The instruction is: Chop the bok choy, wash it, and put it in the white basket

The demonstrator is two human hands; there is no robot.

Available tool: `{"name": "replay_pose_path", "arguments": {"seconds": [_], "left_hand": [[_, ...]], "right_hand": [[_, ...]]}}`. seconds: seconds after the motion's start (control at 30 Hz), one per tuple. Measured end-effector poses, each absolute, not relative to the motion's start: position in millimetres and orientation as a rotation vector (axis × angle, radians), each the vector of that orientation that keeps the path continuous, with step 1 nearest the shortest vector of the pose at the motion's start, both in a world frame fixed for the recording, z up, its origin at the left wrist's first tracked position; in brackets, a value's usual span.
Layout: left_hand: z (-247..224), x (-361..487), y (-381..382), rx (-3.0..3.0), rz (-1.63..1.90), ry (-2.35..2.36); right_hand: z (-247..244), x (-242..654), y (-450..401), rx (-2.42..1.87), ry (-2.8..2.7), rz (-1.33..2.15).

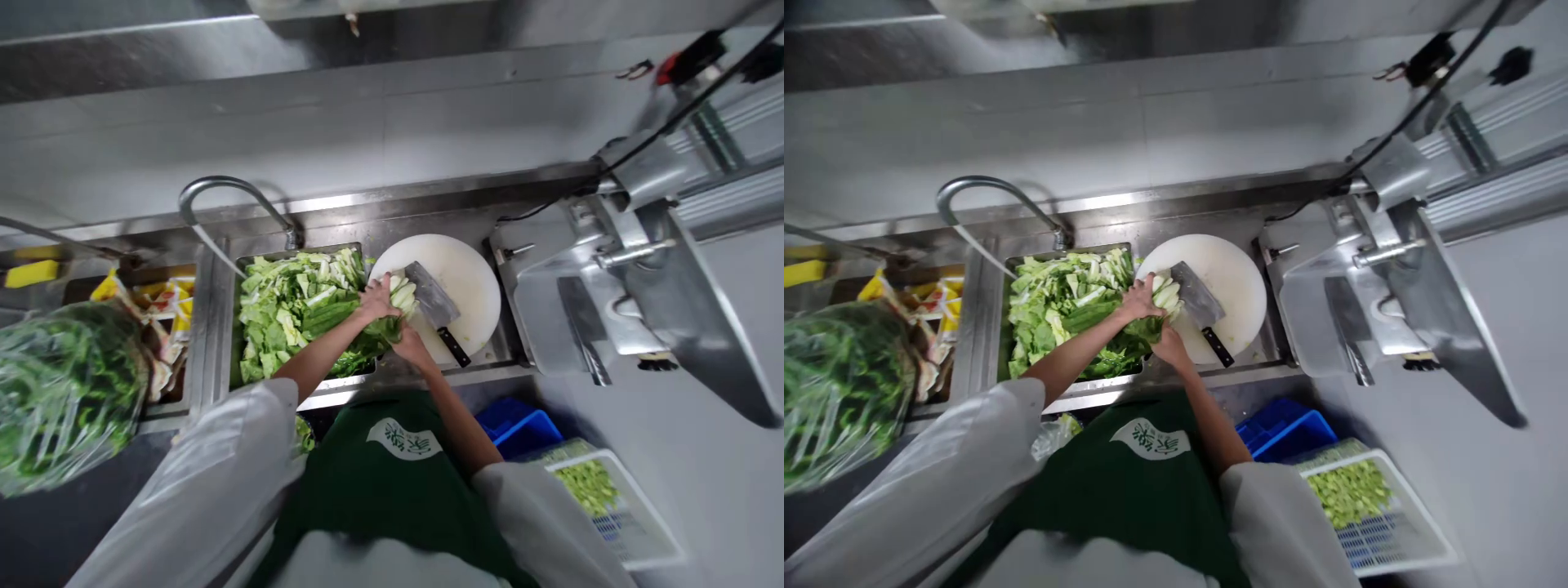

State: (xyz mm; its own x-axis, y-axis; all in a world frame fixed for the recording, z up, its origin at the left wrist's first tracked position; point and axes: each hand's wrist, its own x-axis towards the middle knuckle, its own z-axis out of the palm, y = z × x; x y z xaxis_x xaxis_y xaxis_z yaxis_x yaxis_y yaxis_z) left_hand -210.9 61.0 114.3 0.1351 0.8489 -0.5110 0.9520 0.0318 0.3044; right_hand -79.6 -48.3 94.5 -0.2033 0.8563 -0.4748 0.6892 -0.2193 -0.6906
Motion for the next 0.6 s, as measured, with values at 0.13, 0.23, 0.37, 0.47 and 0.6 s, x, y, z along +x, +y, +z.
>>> {"name": "replay_pose_path", "arguments": {"seconds": [0.13,0.23,0.37,0.47,0.6], "left_hand": [[108,-208,55,1.867,-0.223,1.768],[107,-208,56,1.861,-0.205,1.734],[111,-213,58,1.829,-0.198,1.72],[113,-214,57,1.83,-0.202,1.742],[116,-192,55,1.815,-0.241,1.807]], "right_hand": [[91,-18,-80,-2.43,-1.95,0.764],[84,16,-83,-2.61,-2.056,0.672],[84,60,-54,-2.531,-2.253,0.708],[92,104,-33,-2.481,-2.274,0.652],[95,155,-25,-2.243,-2.152,0.9]]}}
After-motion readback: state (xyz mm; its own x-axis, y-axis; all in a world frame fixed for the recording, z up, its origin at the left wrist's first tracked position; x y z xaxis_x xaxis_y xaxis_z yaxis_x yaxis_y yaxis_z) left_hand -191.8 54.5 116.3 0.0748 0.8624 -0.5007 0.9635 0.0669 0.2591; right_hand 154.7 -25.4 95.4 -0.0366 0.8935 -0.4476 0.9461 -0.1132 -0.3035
